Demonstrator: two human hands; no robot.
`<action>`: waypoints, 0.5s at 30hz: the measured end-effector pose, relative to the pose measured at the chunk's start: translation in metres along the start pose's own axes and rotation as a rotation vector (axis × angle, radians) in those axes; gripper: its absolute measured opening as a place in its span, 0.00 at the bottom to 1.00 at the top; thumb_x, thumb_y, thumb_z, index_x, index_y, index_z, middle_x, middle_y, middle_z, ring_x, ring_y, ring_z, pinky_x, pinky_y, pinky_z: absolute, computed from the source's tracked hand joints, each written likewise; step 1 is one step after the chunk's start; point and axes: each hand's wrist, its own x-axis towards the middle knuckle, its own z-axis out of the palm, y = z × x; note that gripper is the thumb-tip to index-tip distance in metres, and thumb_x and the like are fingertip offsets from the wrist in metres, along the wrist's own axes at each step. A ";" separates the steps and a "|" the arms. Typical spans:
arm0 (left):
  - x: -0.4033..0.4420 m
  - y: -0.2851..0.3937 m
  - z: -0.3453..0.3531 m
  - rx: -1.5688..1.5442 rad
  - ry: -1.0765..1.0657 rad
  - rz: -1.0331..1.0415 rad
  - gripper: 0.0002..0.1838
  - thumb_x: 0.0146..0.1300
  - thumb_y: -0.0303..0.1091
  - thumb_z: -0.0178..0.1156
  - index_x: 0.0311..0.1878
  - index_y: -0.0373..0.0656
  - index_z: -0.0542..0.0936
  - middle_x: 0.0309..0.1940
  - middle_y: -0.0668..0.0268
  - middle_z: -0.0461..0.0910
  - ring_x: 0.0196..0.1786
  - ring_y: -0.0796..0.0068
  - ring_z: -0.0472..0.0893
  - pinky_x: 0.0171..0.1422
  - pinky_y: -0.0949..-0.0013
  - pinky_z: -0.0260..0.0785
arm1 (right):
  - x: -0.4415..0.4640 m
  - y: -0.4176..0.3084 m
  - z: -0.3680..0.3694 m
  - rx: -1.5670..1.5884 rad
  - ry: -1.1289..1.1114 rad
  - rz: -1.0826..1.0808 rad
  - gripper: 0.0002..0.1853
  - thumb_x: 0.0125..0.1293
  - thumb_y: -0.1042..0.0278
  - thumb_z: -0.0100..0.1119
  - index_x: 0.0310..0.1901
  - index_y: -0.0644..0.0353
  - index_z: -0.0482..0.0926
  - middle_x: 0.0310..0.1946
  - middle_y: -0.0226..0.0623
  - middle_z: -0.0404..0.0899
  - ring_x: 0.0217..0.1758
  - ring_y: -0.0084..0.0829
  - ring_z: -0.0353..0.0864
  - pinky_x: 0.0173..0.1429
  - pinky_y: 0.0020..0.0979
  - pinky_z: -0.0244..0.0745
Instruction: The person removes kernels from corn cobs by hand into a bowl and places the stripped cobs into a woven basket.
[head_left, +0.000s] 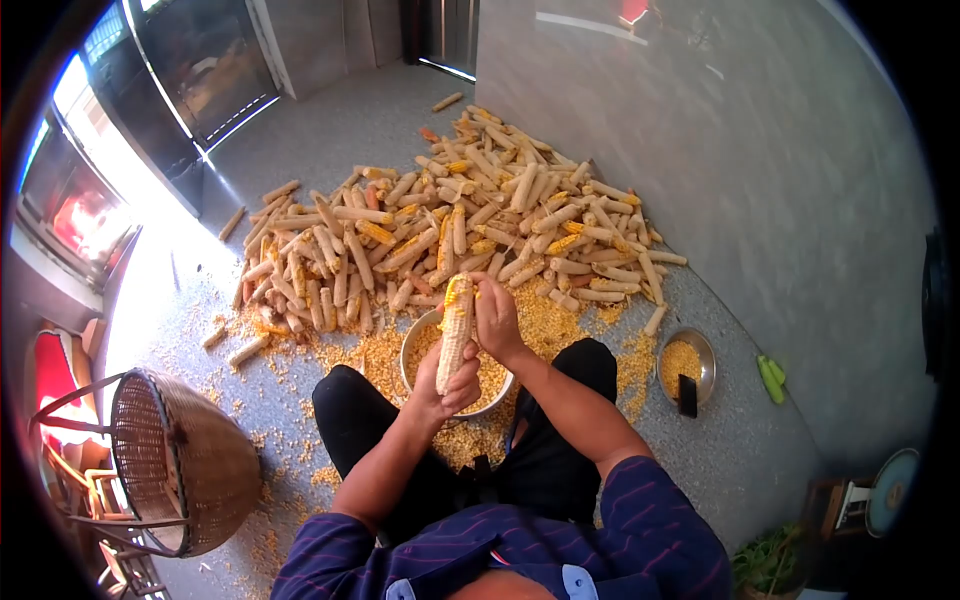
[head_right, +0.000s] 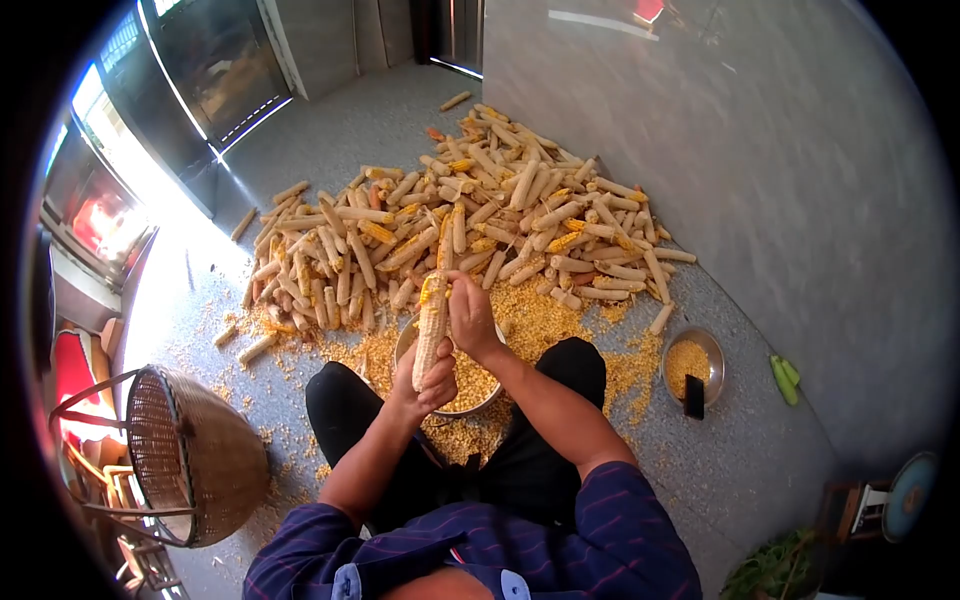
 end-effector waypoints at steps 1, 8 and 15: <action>-0.001 -0.001 0.004 0.001 -0.001 -0.001 0.28 0.75 0.57 0.31 0.40 0.41 0.71 0.11 0.65 0.65 0.04 0.72 0.58 0.07 0.71 0.51 | -0.004 0.001 0.001 -0.001 0.001 -0.001 0.20 0.77 0.62 0.30 0.51 0.69 0.70 0.36 0.46 0.82 0.37 0.33 0.84 0.45 0.32 0.80; 0.013 -0.009 0.015 1.032 0.672 0.489 0.28 0.76 0.55 0.35 0.40 0.38 0.73 0.16 0.66 0.70 0.11 0.75 0.67 0.13 0.73 0.57 | -0.001 -0.023 0.013 0.366 0.093 0.167 0.23 0.78 0.59 0.36 0.67 0.64 0.62 0.40 0.42 0.81 0.44 0.29 0.81 0.49 0.31 0.78; 0.004 -0.005 0.011 0.625 0.516 0.168 0.28 0.76 0.56 0.27 0.41 0.42 0.70 0.15 0.61 0.68 0.08 0.70 0.61 0.11 0.70 0.54 | 0.004 0.009 -0.001 -0.284 -0.031 -0.008 0.22 0.77 0.60 0.39 0.65 0.64 0.65 0.30 0.35 0.79 0.33 0.23 0.76 0.42 0.27 0.72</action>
